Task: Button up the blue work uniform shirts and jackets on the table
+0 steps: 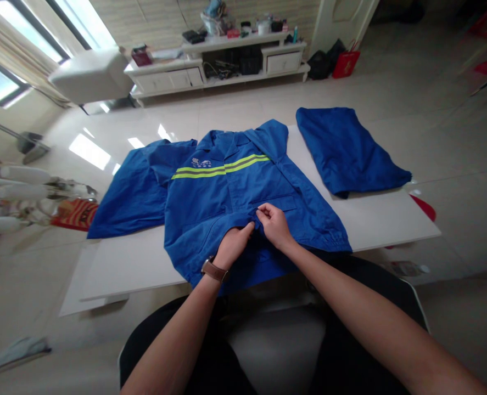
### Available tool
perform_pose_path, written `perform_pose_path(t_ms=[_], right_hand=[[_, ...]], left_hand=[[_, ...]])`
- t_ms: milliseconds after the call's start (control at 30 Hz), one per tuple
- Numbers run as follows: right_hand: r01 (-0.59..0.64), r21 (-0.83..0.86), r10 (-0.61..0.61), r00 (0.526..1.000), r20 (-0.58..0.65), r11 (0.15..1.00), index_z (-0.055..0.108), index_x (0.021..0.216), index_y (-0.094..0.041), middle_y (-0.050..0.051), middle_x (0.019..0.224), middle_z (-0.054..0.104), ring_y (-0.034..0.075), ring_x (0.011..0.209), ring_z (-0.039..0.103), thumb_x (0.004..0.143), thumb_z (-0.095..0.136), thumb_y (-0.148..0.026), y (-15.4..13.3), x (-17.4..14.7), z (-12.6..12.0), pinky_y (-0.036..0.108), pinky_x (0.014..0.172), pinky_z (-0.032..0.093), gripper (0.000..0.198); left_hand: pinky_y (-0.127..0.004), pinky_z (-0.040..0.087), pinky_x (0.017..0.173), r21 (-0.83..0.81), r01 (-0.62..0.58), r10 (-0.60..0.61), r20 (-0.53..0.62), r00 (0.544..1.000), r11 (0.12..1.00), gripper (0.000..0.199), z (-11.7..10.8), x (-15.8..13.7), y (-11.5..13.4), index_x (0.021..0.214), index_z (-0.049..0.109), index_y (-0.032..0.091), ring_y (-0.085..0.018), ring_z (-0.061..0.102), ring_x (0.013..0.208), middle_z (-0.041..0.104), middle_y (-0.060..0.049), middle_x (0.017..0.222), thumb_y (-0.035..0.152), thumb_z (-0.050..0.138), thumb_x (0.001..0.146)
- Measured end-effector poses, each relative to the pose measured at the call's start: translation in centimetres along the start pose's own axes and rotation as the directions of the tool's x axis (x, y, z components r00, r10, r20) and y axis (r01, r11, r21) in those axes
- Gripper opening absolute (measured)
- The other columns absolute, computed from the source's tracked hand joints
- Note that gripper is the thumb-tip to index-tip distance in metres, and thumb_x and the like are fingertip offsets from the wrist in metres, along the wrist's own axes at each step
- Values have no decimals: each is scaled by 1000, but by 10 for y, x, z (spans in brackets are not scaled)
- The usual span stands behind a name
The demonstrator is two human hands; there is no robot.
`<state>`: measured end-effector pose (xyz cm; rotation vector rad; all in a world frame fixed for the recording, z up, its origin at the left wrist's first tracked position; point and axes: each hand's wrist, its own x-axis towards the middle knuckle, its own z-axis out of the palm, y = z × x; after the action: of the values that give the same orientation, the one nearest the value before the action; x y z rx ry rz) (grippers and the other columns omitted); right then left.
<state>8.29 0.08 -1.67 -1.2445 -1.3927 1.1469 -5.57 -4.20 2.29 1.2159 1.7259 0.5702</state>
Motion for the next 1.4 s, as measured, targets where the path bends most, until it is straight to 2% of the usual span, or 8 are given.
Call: perform_pose_path(t_ms=[100, 333, 633, 867, 1167, 1400], right_hand=[[-10, 2, 10, 1000, 7, 1000, 59, 82, -20, 2, 77, 66, 17, 76, 62, 85, 55, -36, 0, 0, 0, 27, 73, 47, 17], [1, 27, -1, 1000, 10, 1000, 60, 80, -20, 2, 76, 67, 18, 74, 62, 83, 57, -35, -3, 0, -1, 28, 72, 48, 16], [30, 11, -30, 1000, 5, 999, 62, 79, -20, 2, 74, 68, 18, 73, 63, 83, 57, -37, 2, -1, 2, 28, 68, 46, 18], [22, 0, -22, 1000, 14, 1000, 63, 78, -20, 2, 74, 68, 18, 73, 63, 83, 57, -35, 4, -2, 2, 28, 69, 46, 17], [21, -30, -20, 1000, 19, 999, 64, 78, -19, 2, 75, 69, 18, 73, 64, 81, 57, -36, 4, -2, 2, 29, 70, 46, 18], [15, -53, -14, 999, 32, 998, 62, 71, -19, 0, 69, 64, 16, 66, 56, 77, 61, -39, 0, -3, 1, 28, 64, 41, 21]], left_hand=[[-31, 43, 70, -7, -10, 10, -14, 1000, 1000, 40, 0, -2, 3, 71, 67, 18, -22, 65, 75, 72, -5, 73, 50, 52, 88], [-31, 44, 73, -65, -16, 15, -14, 1000, 998, 46, 1, -4, 5, 72, 68, 17, -22, 65, 77, 73, -6, 76, 58, 53, 88], [-31, 45, 74, -102, -85, 86, 4, 996, 991, 38, 5, 10, -10, 66, 66, 19, -22, 65, 73, 70, -4, 69, 48, 53, 86], [-33, 45, 77, -134, -51, 52, 6, 999, 990, 36, 5, 12, -11, 64, 66, 18, -22, 66, 74, 71, -6, 70, 47, 54, 83], [-32, 42, 73, -91, -61, 62, 2, 998, 994, 34, 5, 11, -9, 62, 61, 19, -20, 62, 71, 69, -4, 69, 42, 52, 84], [-31, 43, 72, -89, -64, 65, 7, 998, 994, 33, 5, 12, -10, 65, 62, 19, -19, 63, 73, 69, -3, 71, 41, 51, 87]])
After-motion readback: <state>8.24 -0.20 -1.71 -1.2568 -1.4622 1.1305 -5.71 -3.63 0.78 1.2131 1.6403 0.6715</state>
